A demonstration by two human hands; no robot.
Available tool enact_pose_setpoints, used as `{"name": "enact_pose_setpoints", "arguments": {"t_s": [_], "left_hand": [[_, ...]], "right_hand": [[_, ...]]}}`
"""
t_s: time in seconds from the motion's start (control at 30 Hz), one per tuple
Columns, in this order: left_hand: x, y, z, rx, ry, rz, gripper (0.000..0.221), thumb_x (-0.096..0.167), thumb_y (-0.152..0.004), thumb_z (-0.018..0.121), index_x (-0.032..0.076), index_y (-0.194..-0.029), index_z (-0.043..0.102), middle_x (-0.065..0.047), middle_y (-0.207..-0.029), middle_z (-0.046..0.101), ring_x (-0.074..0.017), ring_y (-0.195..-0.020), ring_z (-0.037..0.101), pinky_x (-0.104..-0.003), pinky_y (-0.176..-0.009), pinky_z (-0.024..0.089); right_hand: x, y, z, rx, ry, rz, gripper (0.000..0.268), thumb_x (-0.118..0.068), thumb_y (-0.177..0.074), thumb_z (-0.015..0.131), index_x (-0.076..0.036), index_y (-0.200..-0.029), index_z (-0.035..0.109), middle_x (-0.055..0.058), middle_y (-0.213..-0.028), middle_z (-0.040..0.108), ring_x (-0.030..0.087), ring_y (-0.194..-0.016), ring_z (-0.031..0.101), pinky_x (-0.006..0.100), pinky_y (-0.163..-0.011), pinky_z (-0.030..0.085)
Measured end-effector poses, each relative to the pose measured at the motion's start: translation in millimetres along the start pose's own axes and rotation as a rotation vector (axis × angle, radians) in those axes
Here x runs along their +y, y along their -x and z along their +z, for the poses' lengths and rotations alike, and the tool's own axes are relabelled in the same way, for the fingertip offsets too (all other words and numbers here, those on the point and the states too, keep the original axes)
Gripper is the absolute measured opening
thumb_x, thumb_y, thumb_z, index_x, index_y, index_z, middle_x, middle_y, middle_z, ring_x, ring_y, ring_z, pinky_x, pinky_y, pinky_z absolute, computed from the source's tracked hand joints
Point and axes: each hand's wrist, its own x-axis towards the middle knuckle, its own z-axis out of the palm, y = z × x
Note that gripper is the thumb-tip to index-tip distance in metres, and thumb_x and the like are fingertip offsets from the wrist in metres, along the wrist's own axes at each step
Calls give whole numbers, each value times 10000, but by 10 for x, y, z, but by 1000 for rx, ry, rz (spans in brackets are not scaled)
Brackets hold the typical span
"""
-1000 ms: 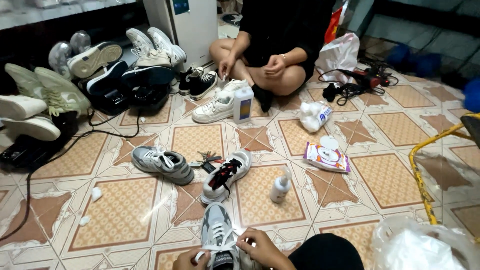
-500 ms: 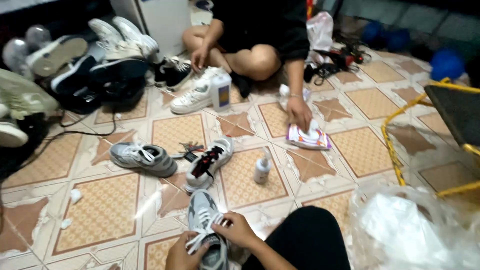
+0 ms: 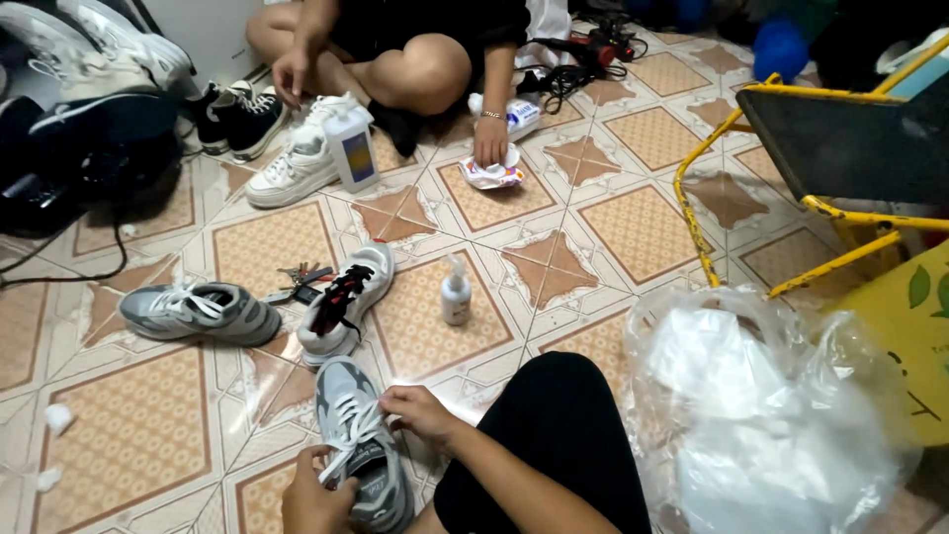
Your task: Cleaning a sneaker with a cotton ball and then lacing it up.
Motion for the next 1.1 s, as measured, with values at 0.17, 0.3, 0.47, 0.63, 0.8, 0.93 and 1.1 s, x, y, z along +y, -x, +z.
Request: {"name": "enact_pose_setpoints", "arguments": {"t_s": [0.17, 0.3, 0.47, 0.63, 0.8, 0.93, 1.1], "left_hand": [[-327, -230, 306, 168, 54, 68, 549, 311, -605, 809, 393, -1139, 708, 59, -858, 831, -236, -909, 793, -354, -888, 553], [-287, -137, 124, 186, 143, 1, 499, 275, -657, 765, 393, -1141, 771, 57, -901, 877, -161, -965, 808, -300, -919, 586], [-552, -381, 182, 154, 117, 13, 546, 321, -650, 776, 445, -1181, 796, 61, -897, 877, -108, -960, 818, -240, -929, 597], [-648, -389, 340, 342, 172, 39, 505, 302, -625, 755, 379, -1117, 836, 62, -890, 838, -156, -910, 786, -245, -896, 585], [-805, -371, 379, 620, 229, 183, 360, 342, -637, 800, 396, -989, 857, 19, -823, 794, -213, -783, 757, -292, -770, 582], [-724, -213, 238, 783, 261, 270, 260, 264, -678, 803, 364, -916, 839, 56, -897, 771, -223, -817, 738, -347, -708, 556], [-594, 28, -77, 675, 165, 42, 273, 378, -717, 787, 482, -967, 825, 157, -1074, 761, -246, -939, 749, -375, -769, 559]], "right_hand": [[-186, 122, 116, -102, -369, 52, 305, -132, -1031, 614, -50, -744, 551, 73, -693, 532, 178, -713, 561, 305, -774, 489], [-237, 185, 125, -141, 131, -44, 319, -226, -972, 776, -108, -694, 675, -33, -606, 584, 34, -570, 464, 176, -602, 330], [-243, 210, 88, -208, 311, -70, 240, -299, -986, 783, -94, -861, 782, -37, -741, 709, -3, -686, 581, 148, -652, 402], [-244, 215, 103, -200, 186, 6, 248, -257, -956, 803, -86, -786, 746, -5, -735, 703, 53, -693, 629, 176, -706, 496], [-246, 215, 123, -224, 94, 48, 268, -232, -971, 768, -43, -788, 715, 49, -709, 656, 106, -674, 612, 212, -702, 513], [-280, 231, 177, -225, 138, 48, 243, -231, -967, 771, -74, -788, 725, 26, -772, 703, 79, -711, 622, 201, -717, 522], [-400, 280, 208, -207, 169, 74, 150, -197, -966, 746, -49, -945, 740, 52, -794, 701, 109, -724, 639, 225, -720, 533]]}}
